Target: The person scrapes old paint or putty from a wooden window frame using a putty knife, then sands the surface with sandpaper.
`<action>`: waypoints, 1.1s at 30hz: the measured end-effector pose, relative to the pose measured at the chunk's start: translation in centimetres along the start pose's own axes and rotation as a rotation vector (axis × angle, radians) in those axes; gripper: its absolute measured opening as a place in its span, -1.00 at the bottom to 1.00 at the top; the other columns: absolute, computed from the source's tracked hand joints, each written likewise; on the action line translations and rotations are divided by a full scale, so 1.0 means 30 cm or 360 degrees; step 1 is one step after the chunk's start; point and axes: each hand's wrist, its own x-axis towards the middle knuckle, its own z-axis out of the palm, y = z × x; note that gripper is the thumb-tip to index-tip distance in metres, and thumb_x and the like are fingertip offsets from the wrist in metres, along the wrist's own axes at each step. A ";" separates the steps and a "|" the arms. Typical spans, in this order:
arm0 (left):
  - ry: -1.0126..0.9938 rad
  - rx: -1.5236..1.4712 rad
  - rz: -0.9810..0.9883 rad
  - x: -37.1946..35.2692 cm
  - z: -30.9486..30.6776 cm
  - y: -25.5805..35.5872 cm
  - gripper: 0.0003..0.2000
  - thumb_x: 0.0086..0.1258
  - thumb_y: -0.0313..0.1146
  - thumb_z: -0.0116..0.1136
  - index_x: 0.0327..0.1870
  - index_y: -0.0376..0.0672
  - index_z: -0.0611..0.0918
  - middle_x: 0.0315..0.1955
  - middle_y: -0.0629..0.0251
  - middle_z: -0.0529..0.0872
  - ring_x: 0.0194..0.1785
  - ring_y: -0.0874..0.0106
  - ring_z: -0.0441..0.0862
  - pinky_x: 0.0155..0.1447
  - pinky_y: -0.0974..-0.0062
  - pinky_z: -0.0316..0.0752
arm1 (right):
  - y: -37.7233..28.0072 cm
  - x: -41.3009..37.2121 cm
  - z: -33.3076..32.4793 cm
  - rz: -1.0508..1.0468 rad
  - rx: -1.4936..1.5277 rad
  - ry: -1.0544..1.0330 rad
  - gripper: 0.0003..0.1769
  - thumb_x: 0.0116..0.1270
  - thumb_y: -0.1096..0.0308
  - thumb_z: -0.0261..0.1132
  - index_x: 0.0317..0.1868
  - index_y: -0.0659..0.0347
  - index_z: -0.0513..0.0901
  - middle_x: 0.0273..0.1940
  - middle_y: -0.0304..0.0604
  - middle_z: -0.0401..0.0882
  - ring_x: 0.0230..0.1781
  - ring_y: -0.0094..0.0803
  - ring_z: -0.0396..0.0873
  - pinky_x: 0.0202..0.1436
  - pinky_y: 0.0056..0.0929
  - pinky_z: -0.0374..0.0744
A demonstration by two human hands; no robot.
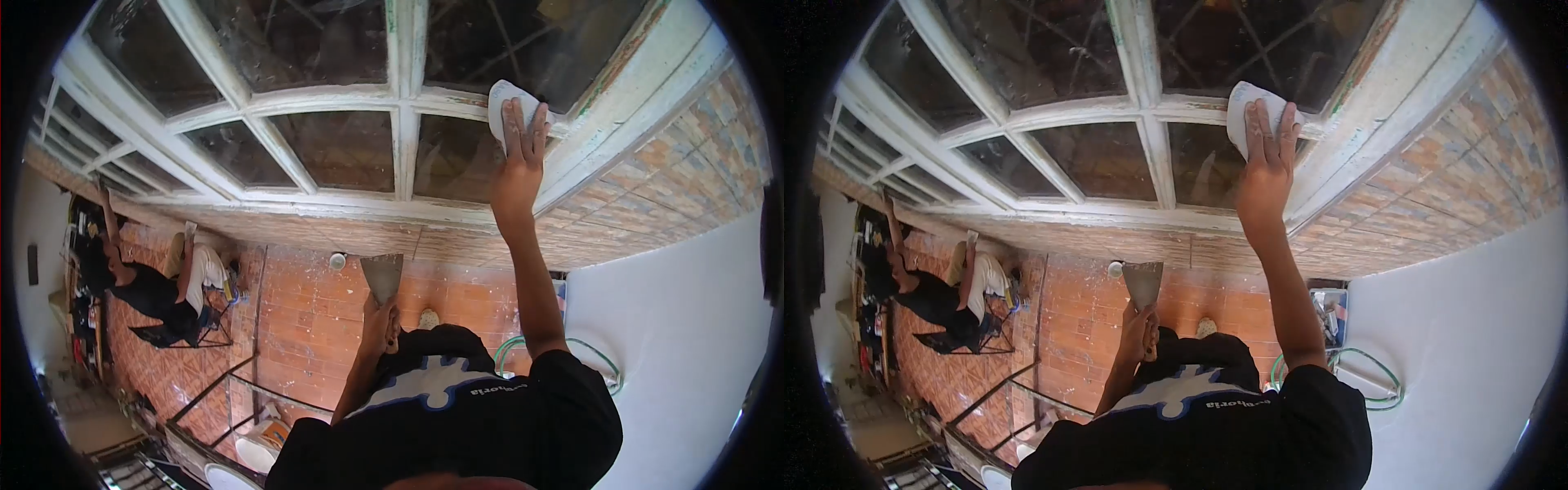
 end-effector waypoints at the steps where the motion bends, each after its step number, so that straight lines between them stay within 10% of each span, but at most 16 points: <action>1: 0.0019 -0.0026 0.0023 -0.011 -0.009 -0.018 -0.84 0.49 -0.38 0.10 -0.12 -0.10 0.35 -0.66 0.45 0.36 -0.79 0.60 0.31 -0.77 0.62 0.24 | -0.035 -0.021 0.033 0.0220 0.0194 0.0035 -0.15 0.11 0.80 0.08 0.49 0.15 0.31 0.53 -0.06 0.17 0.54 0.17 0.08 0.53 0.06 0.23; 6: -0.0002 -0.0081 -0.0037 -0.008 -0.056 -0.058 -0.85 0.48 -0.39 0.09 -0.13 -0.12 0.35 -0.67 0.44 0.35 -0.80 0.59 0.30 -0.78 0.61 0.23 | -0.151 0.008 0.080 -0.0126 0.0308 -0.0069 -0.13 0.08 0.82 0.08 0.46 0.04 0.39 0.48 -0.09 0.29 0.54 0.09 0.11 0.52 -0.04 0.29; 12: -0.0038 0.0039 -0.0037 0.016 -0.123 0.022 -0.85 0.48 -0.38 0.10 -0.17 -0.13 0.36 -0.67 0.43 0.36 -0.80 0.59 0.29 -0.79 0.60 0.22 | -0.123 -0.006 0.083 0.0458 0.0104 0.0255 -0.21 0.15 0.66 0.20 0.47 0.17 0.34 0.47 0.08 0.27 0.51 0.23 0.12 0.50 0.12 0.26; 16: -0.0113 0.0117 -0.0046 0.076 -0.178 0.078 -0.84 0.47 -0.36 0.12 -0.20 -0.12 0.36 -0.67 0.43 0.36 -0.80 0.60 0.29 -0.78 0.60 0.22 | -0.176 0.012 0.074 -0.0001 0.0103 -0.0071 -0.32 0.18 0.62 0.20 0.39 0.26 0.43 0.50 -0.01 0.23 0.50 0.21 0.15 0.52 0.11 0.25; 22: -0.0117 0.0145 -0.0095 0.097 -0.255 0.127 -0.84 0.47 -0.37 0.11 -0.23 -0.10 0.35 -0.67 0.44 0.34 -0.78 0.61 0.29 -0.77 0.61 0.20 | -0.159 0.013 0.076 0.0531 -0.0044 0.0254 -0.21 0.14 0.73 0.04 0.47 0.26 0.30 0.51 -0.02 0.22 0.55 0.16 0.07 0.56 0.02 0.18; 33: -0.0287 0.0163 -0.0185 0.184 -0.230 0.133 -0.84 0.48 -0.37 0.11 -0.20 -0.10 0.36 -0.66 0.44 0.34 -0.77 0.61 0.30 -0.77 0.62 0.22 | -0.143 -0.018 0.026 0.0099 -0.0172 -0.0079 -0.27 0.14 0.82 0.04 0.39 0.32 0.41 0.43 0.00 0.36 0.46 0.28 0.20 0.50 0.01 0.28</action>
